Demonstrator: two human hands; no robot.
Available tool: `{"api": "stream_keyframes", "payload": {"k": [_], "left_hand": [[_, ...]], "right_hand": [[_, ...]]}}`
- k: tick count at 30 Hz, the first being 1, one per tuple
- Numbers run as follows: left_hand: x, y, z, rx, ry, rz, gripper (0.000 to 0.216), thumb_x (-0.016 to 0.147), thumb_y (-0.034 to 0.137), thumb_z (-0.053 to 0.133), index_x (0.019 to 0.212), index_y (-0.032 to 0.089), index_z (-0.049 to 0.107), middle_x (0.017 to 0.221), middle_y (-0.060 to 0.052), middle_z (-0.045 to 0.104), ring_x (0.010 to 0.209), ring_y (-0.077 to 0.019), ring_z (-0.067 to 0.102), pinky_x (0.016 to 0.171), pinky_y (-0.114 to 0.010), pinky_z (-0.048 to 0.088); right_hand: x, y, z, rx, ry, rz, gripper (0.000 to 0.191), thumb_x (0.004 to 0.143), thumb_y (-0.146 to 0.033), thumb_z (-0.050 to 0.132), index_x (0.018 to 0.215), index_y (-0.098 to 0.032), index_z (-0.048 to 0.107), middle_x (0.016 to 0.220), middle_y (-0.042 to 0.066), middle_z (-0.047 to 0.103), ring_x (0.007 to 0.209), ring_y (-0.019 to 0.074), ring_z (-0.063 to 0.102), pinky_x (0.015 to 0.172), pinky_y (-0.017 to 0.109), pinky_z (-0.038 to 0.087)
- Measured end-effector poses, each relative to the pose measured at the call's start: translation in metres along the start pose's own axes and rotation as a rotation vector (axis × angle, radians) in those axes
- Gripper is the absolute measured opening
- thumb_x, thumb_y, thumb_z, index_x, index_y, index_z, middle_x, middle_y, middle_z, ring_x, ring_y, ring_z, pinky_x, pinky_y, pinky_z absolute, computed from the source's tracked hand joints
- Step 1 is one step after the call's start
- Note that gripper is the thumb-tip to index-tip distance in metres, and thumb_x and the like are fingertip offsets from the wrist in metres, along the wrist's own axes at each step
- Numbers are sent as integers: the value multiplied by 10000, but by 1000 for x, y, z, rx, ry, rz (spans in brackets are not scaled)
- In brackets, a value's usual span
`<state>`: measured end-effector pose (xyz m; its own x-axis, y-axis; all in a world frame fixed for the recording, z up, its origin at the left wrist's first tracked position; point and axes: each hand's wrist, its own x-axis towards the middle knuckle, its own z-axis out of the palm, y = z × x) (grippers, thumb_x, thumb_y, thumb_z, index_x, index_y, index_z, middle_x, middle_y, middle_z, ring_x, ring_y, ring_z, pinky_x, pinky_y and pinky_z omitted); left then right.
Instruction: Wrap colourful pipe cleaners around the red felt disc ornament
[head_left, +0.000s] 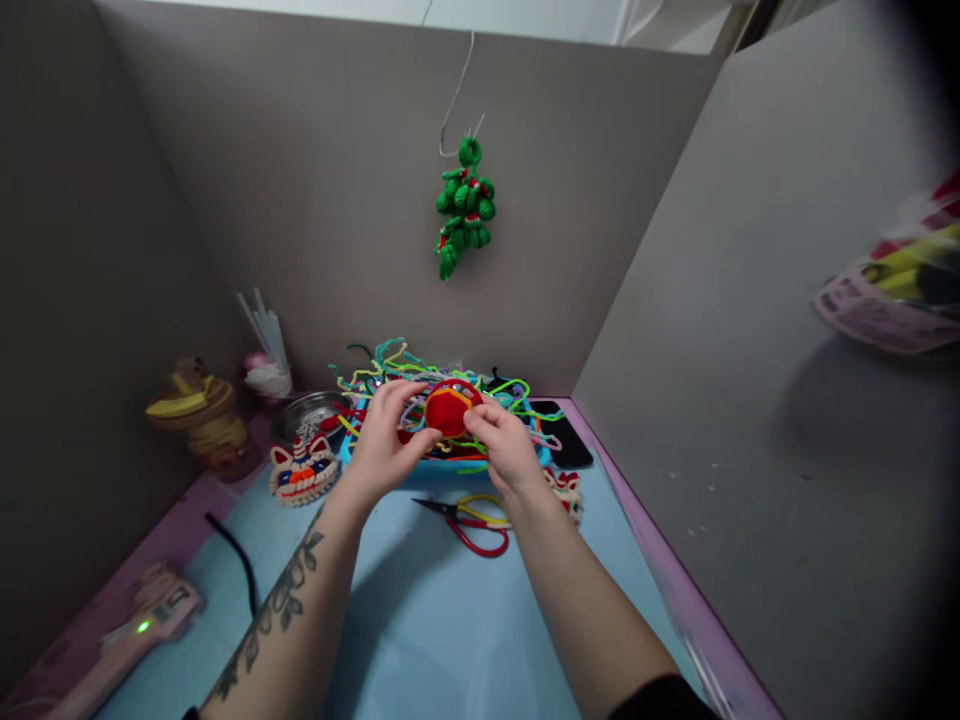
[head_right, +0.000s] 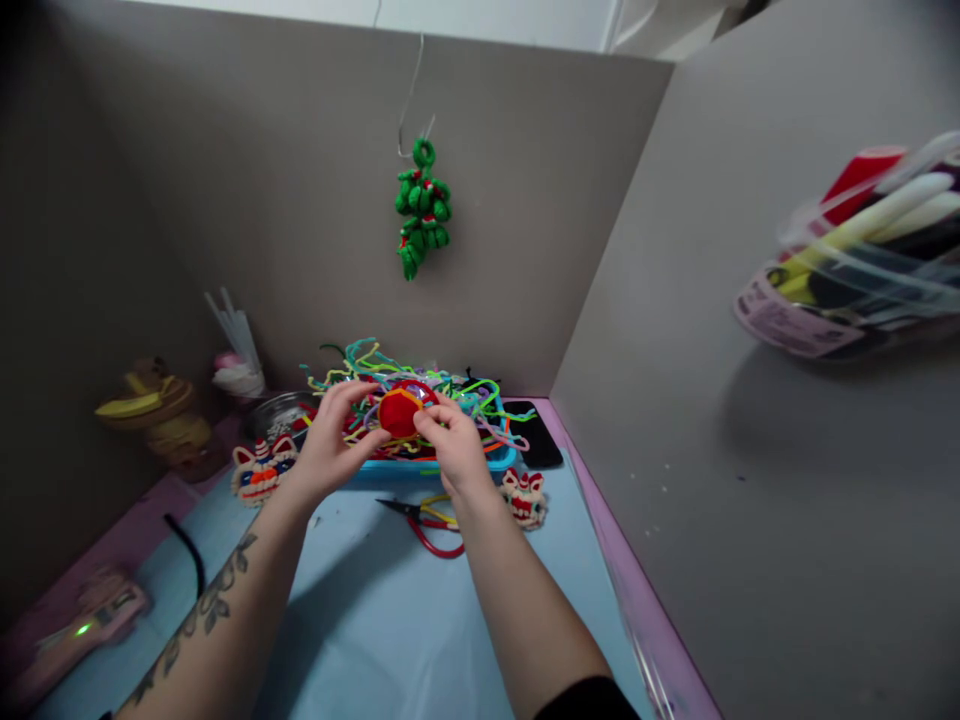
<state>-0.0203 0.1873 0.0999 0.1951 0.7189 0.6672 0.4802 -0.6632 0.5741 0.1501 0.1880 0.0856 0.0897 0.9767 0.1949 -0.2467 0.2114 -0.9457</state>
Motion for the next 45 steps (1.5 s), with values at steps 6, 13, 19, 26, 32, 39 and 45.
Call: {"api": "stream_keyframes", "payload": {"k": [6,13,19,26,32,39,45], "left_hand": [[-6,1,14,213,-116,253,540,817,191,586,1333,265,446,1394,-102,457,1281,-250,425,1054,-460,369],[-8,2,18,-96,-30,-12,466,777,273,642,1234,226,566,1334,-111,534,1230,-263,486,1059,-426,351],[-4,-1,15,-950,-119,-477,466,780,360,618,1218,204,581,1205,-112,621,1055,-253,604,884,-364,477],[-8,14,32,-1166,-182,-543,416,763,469,603,1036,163,673,1043,-114,688,1011,-265,619,883,-365,465],[-9,26,42,-875,51,-570,460,859,519,455,809,140,711,854,-94,710,890,-236,640,836,-338,466],[-15,27,51,-783,122,-517,276,835,338,513,761,179,726,835,-69,701,801,-210,625,783,-312,471],[-13,26,47,-947,150,-521,279,838,361,510,795,177,716,888,-78,707,860,-220,644,822,-327,483]], "right_hand": [[-6,4,5,-169,-48,-68,186,676,-350,686,573,-200,648,1150,91,601,1302,247,383,1018,363,340],[-9,-5,3,-176,-42,-158,228,785,-422,604,799,-214,695,1258,84,531,1283,242,404,1021,391,355],[-4,-4,1,-42,60,-75,441,657,-386,715,1030,-247,525,1165,60,555,1111,207,519,963,384,413],[-10,6,8,-522,60,-272,597,588,-198,712,1137,-226,480,1219,96,484,1156,257,478,1003,435,397],[-17,10,9,-734,122,-456,586,656,-152,630,1207,-222,443,1304,128,416,1266,290,392,1061,475,339],[-23,13,9,-794,211,-526,621,652,-97,587,1234,-231,419,1386,134,323,1284,301,367,1068,490,316],[-19,15,13,-650,216,-440,678,656,-195,670,1262,-238,370,1363,139,358,1268,283,379,1039,474,345]]}}
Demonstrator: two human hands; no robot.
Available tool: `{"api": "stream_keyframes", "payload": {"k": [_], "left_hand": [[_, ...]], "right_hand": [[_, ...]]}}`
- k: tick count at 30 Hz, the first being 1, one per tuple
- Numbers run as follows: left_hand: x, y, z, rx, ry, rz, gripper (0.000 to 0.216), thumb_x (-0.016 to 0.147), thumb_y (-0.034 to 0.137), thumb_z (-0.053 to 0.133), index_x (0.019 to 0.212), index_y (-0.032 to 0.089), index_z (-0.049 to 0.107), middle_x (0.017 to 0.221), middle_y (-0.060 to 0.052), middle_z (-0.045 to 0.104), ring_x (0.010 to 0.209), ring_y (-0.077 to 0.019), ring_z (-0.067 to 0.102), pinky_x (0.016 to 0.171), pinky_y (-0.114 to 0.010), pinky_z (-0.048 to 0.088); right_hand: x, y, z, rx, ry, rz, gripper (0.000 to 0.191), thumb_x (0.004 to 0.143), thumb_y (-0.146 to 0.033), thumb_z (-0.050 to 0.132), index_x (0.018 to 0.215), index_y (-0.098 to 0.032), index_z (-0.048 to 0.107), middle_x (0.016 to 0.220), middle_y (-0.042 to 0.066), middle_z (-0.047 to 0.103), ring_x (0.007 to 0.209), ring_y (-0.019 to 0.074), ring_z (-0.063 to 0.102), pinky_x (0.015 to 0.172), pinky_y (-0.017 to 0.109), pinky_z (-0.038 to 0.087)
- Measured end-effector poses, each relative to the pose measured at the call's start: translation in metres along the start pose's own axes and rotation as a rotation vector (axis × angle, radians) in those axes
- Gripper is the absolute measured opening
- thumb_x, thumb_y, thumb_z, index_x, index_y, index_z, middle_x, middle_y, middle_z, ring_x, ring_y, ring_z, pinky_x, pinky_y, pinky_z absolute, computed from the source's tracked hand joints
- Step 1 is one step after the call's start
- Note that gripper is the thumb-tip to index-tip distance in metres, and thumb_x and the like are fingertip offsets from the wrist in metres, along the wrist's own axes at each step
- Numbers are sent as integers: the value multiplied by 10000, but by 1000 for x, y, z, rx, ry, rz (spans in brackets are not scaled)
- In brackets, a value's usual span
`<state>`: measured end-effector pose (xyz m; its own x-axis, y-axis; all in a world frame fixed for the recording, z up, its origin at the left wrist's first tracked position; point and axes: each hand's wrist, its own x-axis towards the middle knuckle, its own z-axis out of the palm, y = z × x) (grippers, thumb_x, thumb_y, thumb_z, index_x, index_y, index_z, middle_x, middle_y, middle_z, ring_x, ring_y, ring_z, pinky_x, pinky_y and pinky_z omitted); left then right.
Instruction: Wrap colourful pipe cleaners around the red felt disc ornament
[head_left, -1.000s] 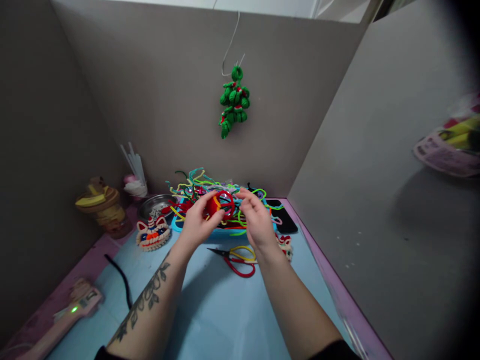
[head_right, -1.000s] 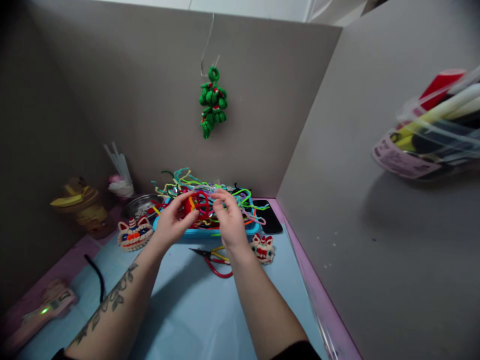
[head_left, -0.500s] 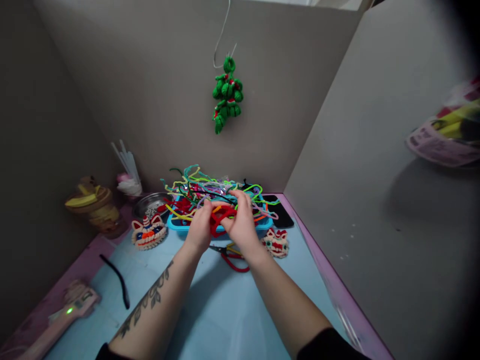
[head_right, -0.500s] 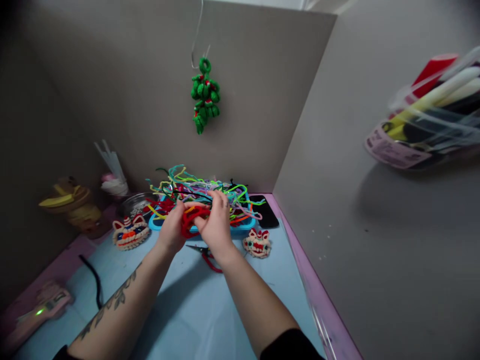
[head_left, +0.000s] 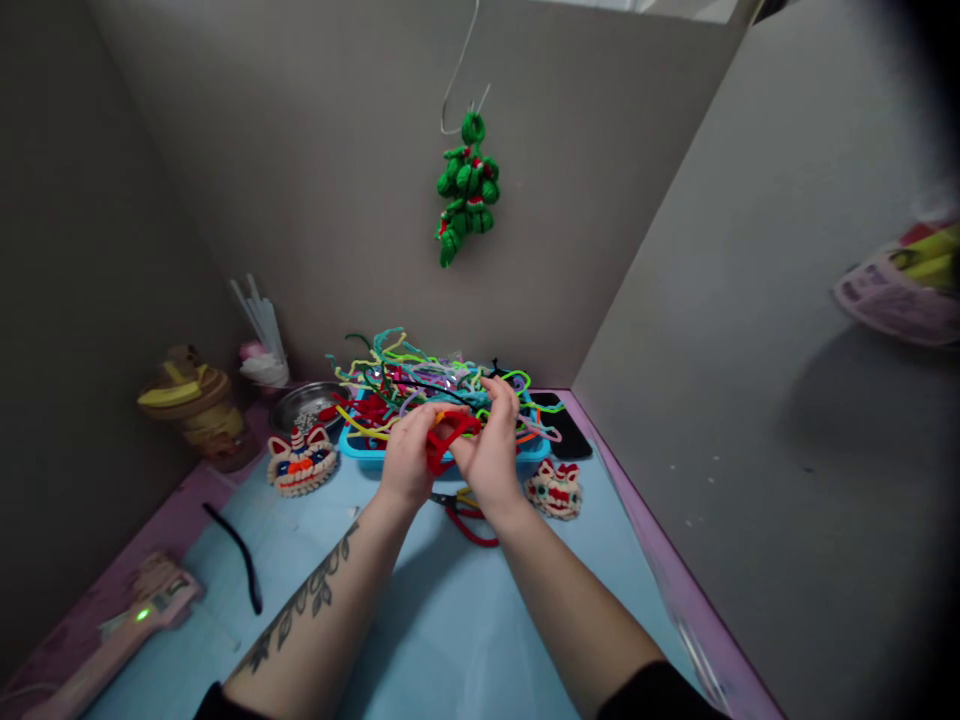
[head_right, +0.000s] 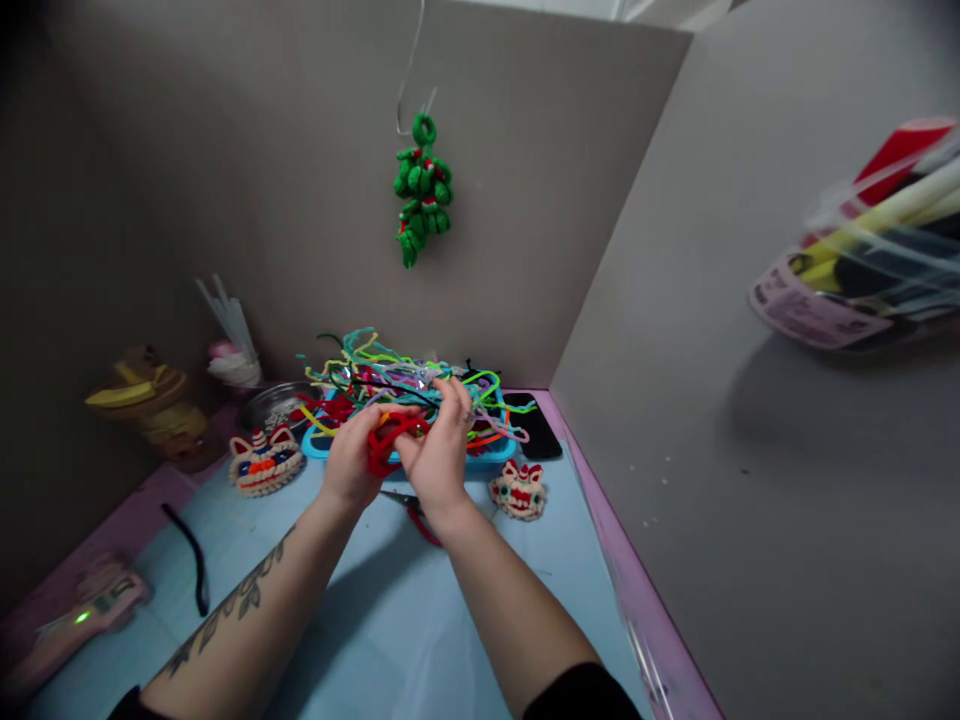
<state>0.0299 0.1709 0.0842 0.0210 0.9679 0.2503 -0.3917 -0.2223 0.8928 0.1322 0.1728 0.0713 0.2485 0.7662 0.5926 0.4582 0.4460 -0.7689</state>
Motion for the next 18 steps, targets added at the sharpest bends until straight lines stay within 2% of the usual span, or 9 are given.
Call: {"api": "stream_keyframes", "payload": {"k": [3,5,8,10,12,14,18], "left_hand": [[3,1,0,-212,95,-36,359,862,458,459,843,179,684,906,-70,707,850,-207,659,829,-347,491],[6,-2,1,-337,179,-91,371,867,487,444,832,183,654,862,-50,706,809,-182,664,805,-330,500],[9,-7,0,-394,271,-135,328,856,479,486,800,186,622,789,-20,693,750,-146,658,759,-279,500],[11,-7,-3,-372,250,-172,329,840,494,511,821,186,623,816,-25,700,763,-153,660,749,-283,504],[13,-3,-7,-314,159,-251,378,825,535,510,857,180,639,866,-52,710,796,-185,668,735,-311,515],[15,0,-11,-244,70,-352,440,808,577,503,862,169,659,828,-76,714,777,-210,675,677,-319,521],[16,3,-13,-214,-3,-466,434,793,566,538,837,157,678,737,-75,706,732,-212,674,622,-295,510]], "right_hand": [[2,-2,5,220,-59,269,680,622,-304,730,1213,-239,401,1296,119,446,1098,246,510,864,384,467],[3,-5,6,314,-101,369,551,614,-344,739,1085,-232,477,1142,78,550,939,204,559,751,320,480],[4,-9,4,274,-166,336,248,668,-320,688,842,-225,539,795,-7,597,703,158,545,670,292,451],[4,-10,1,191,-198,278,121,705,-290,638,750,-226,545,695,-27,579,636,154,523,639,292,428],[5,-9,-3,99,-192,200,64,720,-264,608,730,-229,555,698,-20,589,656,166,524,647,297,413],[6,-8,-7,8,-197,121,34,728,-235,586,758,-235,570,739,-7,606,702,180,533,676,307,409],[7,-8,-10,-166,-225,69,93,750,-210,546,832,-238,584,829,27,598,780,210,546,732,347,425]]}}
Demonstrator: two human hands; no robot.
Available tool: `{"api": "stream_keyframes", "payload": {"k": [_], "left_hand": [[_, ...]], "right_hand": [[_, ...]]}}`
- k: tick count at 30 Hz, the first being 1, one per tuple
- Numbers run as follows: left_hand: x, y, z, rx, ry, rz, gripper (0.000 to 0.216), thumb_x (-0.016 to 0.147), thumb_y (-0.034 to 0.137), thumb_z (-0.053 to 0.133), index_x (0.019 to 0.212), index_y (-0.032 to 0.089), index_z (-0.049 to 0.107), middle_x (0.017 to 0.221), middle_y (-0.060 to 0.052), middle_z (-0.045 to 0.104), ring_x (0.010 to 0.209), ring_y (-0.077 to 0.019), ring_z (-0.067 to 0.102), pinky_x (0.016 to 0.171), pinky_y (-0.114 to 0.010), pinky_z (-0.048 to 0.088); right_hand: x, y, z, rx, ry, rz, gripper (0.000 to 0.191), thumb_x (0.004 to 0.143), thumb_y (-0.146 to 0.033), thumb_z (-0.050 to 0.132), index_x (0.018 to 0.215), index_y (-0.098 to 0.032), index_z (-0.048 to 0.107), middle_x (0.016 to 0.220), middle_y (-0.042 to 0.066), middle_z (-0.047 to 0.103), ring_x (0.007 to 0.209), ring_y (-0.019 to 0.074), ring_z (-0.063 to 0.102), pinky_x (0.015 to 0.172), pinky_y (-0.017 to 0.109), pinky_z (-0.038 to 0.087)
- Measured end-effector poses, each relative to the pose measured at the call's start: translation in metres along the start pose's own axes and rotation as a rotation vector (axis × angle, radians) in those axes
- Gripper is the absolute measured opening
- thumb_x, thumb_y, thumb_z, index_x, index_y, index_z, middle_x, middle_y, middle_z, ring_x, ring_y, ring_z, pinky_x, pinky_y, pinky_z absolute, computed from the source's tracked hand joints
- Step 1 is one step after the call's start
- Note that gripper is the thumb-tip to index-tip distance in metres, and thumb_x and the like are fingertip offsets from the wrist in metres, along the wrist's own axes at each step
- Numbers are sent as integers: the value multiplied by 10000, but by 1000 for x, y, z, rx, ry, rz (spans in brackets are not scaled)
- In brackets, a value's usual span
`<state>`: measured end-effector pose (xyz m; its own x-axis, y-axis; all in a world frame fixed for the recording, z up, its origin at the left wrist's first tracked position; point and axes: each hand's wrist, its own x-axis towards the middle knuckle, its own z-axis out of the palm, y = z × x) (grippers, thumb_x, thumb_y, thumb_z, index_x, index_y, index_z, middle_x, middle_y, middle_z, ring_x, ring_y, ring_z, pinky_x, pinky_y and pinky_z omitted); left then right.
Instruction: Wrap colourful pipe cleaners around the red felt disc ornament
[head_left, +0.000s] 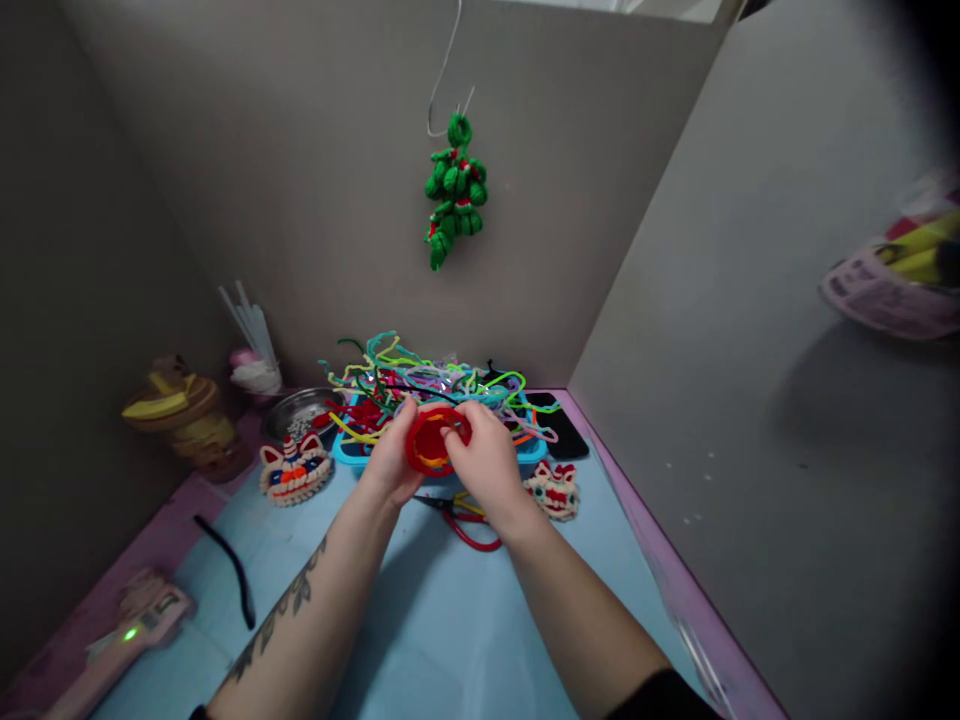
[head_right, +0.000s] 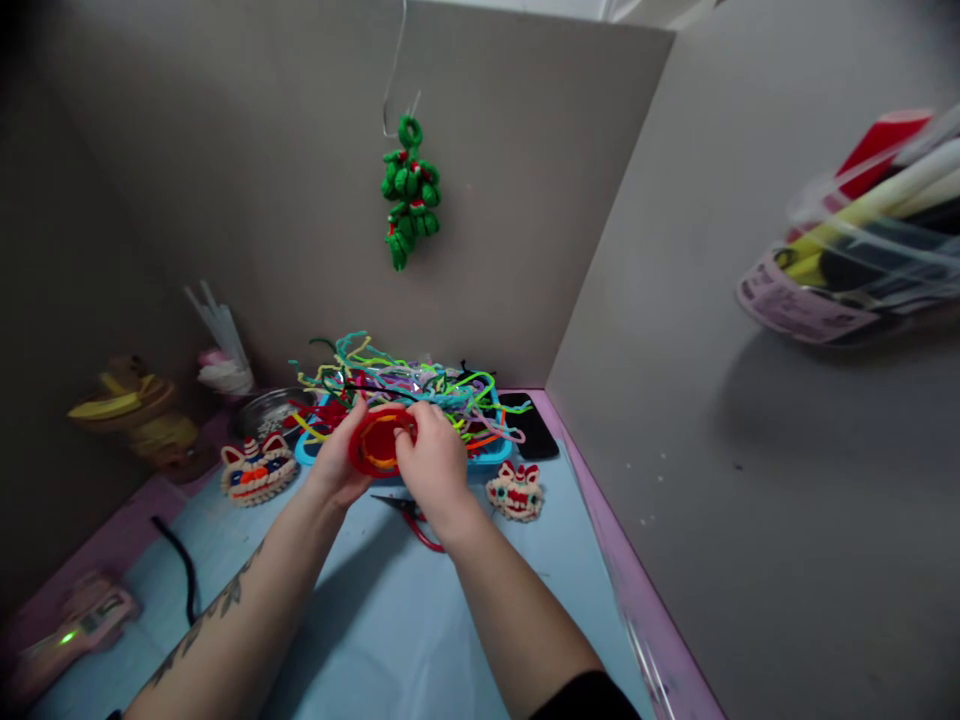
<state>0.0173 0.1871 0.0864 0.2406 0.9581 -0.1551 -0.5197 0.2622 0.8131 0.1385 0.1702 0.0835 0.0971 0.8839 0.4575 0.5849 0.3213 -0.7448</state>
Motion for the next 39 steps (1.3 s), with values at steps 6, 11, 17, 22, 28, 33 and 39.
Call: {"api": "stream_keyframes", "payload": {"k": [6,11,17,22,28,33,39], "left_hand": [[-2,-1,4,-58,23,54,377,810,495,559,832,143,693,780,-75,719,756,-195,672,680,-277,498],[-7,-7,8,34,-23,137,390,778,485,602,841,115,708,809,-101,724,758,-217,673,678,-287,482],[-7,-18,12,-36,19,163,312,762,408,620,742,107,702,727,-71,712,682,-176,656,673,-254,476],[-3,-12,8,-168,75,198,353,821,436,534,835,126,701,816,-73,724,776,-180,670,735,-265,492],[-2,-7,3,-172,9,370,292,804,406,564,850,154,705,933,-73,726,926,-208,658,842,-312,490],[-4,-11,4,-35,-15,269,402,796,493,574,884,123,704,903,-95,726,808,-200,673,733,-291,509],[0,-15,6,-74,128,230,499,779,610,533,810,133,676,730,-63,710,662,-181,662,599,-271,495]], "right_hand": [[-1,1,7,61,87,12,480,635,-238,693,1084,-251,523,1134,70,488,1052,252,522,909,406,436],[-1,5,9,132,92,14,591,613,-199,698,1159,-235,472,1193,94,438,1075,254,519,917,407,461],[-2,3,6,71,163,11,532,612,-139,637,1120,-224,506,1188,90,449,1078,251,515,938,410,448],[1,0,9,138,193,54,581,591,-258,724,1122,-214,494,1161,89,477,968,221,549,879,397,473],[3,3,6,311,-20,94,165,700,-222,589,860,-200,555,699,-33,576,613,143,547,611,275,459],[1,2,2,78,89,-41,37,763,-201,541,772,-210,576,804,8,624,762,180,570,714,308,443],[0,1,11,98,97,-5,204,684,-208,632,877,-213,569,937,36,571,879,197,573,798,332,473]]}}
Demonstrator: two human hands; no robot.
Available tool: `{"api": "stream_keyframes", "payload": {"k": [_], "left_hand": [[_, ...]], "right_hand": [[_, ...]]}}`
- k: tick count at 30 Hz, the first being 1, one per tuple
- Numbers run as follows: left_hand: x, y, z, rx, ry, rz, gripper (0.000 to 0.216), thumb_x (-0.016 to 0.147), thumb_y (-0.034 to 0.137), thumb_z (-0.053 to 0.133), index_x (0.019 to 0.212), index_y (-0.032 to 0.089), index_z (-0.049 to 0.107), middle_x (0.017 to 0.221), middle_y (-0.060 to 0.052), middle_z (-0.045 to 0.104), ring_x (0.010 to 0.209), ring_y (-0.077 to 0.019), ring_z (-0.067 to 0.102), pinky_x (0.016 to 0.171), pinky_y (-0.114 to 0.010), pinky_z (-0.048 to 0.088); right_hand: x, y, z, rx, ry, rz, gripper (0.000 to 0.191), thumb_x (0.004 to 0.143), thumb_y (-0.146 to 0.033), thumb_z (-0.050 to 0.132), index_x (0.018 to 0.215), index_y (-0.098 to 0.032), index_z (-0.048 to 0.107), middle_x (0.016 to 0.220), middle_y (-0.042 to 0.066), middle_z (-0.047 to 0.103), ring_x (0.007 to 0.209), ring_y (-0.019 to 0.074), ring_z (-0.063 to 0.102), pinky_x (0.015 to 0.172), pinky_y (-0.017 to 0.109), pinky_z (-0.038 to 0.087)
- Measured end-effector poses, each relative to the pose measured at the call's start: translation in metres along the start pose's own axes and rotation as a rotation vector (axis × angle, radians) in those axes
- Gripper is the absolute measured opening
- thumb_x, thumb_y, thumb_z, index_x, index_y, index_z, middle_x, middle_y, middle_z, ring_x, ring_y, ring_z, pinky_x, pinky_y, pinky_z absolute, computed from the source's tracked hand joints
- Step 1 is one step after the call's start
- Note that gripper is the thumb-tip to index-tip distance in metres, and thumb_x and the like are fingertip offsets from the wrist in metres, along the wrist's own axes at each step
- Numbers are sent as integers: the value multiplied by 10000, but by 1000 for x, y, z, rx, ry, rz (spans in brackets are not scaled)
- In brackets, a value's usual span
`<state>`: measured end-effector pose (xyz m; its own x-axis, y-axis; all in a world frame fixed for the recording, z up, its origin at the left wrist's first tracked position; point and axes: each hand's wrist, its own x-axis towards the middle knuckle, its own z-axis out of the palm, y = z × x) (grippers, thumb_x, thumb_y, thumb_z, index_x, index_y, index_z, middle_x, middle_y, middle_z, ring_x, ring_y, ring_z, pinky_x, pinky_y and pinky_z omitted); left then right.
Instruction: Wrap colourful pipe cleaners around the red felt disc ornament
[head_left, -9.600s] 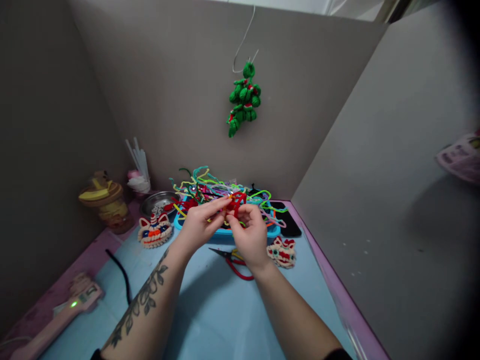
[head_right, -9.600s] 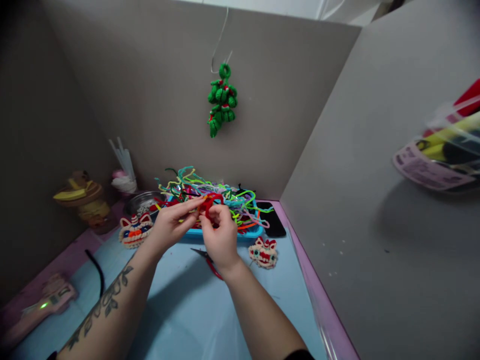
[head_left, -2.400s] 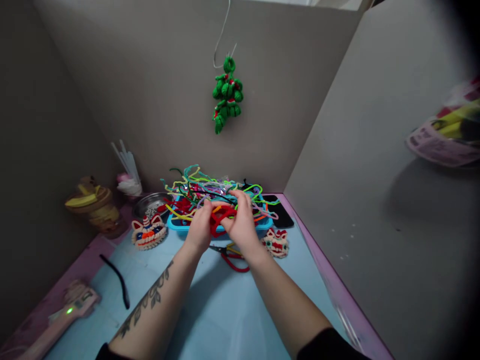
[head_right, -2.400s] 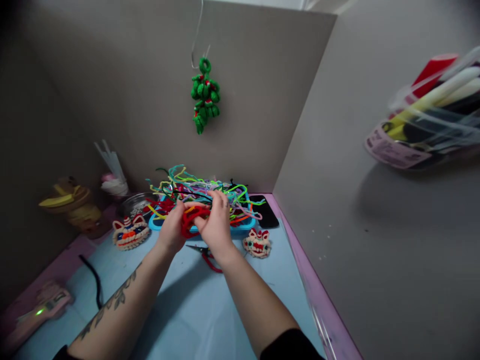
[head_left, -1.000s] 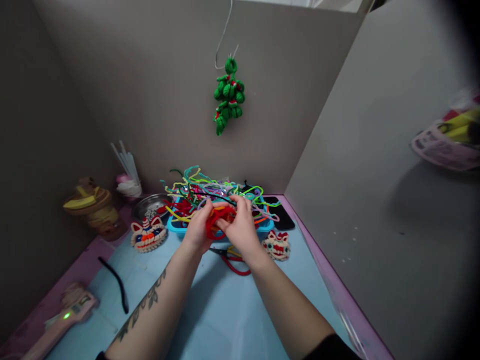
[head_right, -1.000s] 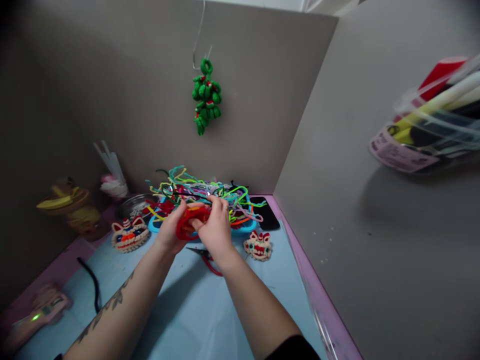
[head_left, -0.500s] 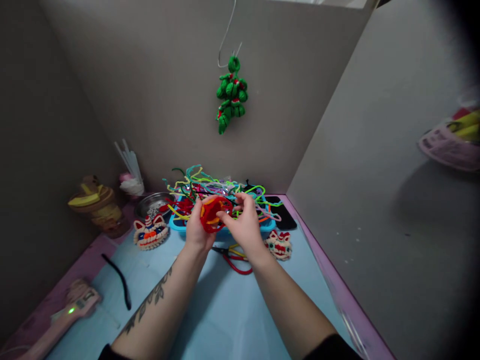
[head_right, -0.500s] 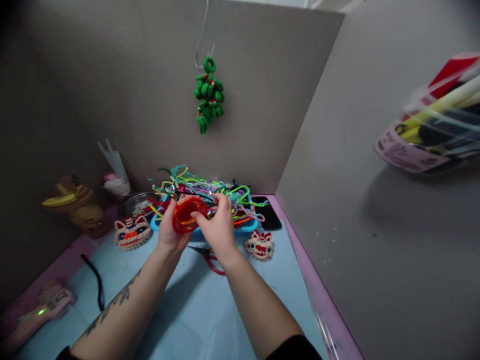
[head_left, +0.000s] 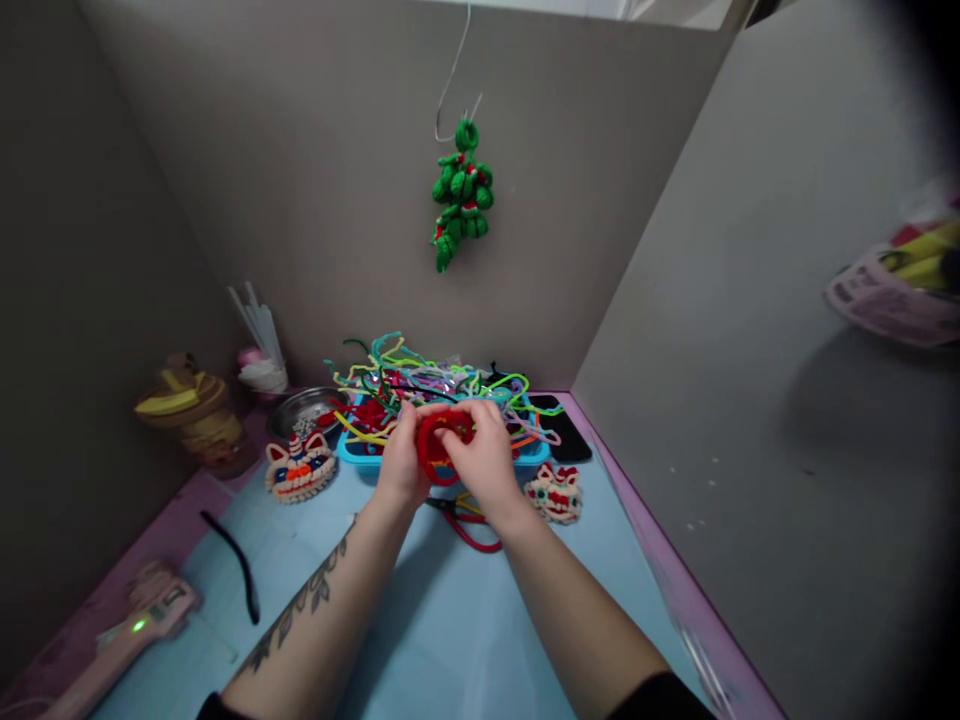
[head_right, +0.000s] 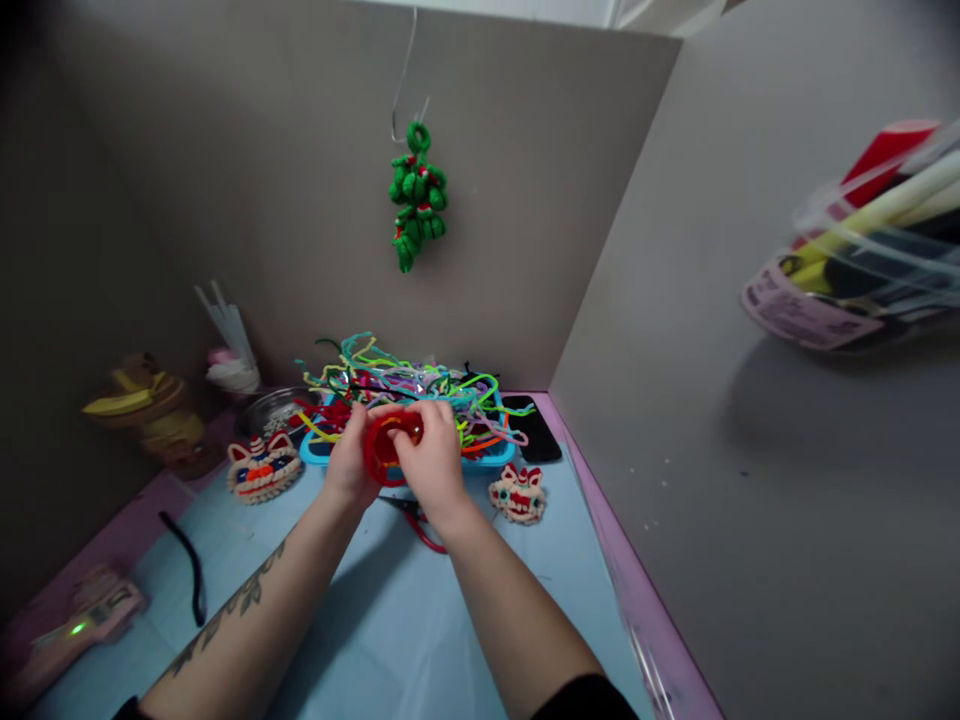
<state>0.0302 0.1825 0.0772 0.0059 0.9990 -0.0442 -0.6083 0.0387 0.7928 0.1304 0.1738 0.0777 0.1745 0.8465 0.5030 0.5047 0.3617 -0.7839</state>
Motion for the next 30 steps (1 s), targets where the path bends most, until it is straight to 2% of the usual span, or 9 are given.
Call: {"api": "stream_keyframes", "payload": {"k": [2,5,8,13,17,19,23,26,30], "left_hand": [[2,1,-2,2,5,19,545,782,641,500,803,127,679,777,-74,720,684,-180,667,629,-277,503],[3,1,-5,73,-45,35,610,778,674,470,801,108,696,815,-111,727,714,-205,676,664,-300,510],[3,-1,-6,158,-74,39,631,787,673,452,778,99,713,810,-136,730,750,-227,681,700,-314,508],[0,-5,-5,270,-25,76,590,808,632,460,725,109,720,765,-126,731,727,-219,679,696,-301,500],[-1,4,-3,231,-35,86,603,806,650,445,715,115,711,768,-124,729,722,-220,678,701,-310,504],[-1,11,-3,167,-35,124,625,803,676,419,728,124,704,788,-120,728,739,-217,678,730,-321,507],[0,19,-6,77,-60,221,685,807,717,341,778,136,702,844,-121,726,820,-213,673,817,-343,497],[3,18,-10,128,-75,193,639,812,685,396,841,131,711,929,-130,720,871,-222,664,819,-342,495],[6,11,-13,227,-150,52,594,783,665,481,913,133,711,962,-131,715,891,-241,660,784,-342,502]], "right_hand": [[0,2,4,33,18,59,402,602,-188,680,980,-213,546,1062,61,536,963,211,564,856,355,471],[2,7,9,162,-75,177,497,564,-141,649,1029,-220,492,971,29,571,843,182,593,770,331,497],[2,11,10,270,-119,213,466,564,-122,592,1005,-216,473,803,-24,568,701,153,585,659,287,489],[-1,16,12,234,-36,155,452,556,-137,586,992,-204,485,761,-33,507,663,143,537,623,271,461],[0,17,14,231,-29,159,464,565,-189,646,997,-209,478,736,-41,494,632,139,514,610,275,447],[1,16,15,346,-75,188,445,578,-219,660,981,-228,472,723,-50,504,607,130,509,591,269,448],[1,12,16,597,-199,188,218,642,-240,593,834,-227,491,688,-46,540,616,125,531,586,252,461],[0,10,11,509,-185,96,112,648,-190,543,755,-204,510,688,-36,550,630,120,521,587,237,436],[1,9,0,133,-43,-18,98,691,-141,472,718,-198,548,699,-17,542,655,136,496,624,261,411]]}}
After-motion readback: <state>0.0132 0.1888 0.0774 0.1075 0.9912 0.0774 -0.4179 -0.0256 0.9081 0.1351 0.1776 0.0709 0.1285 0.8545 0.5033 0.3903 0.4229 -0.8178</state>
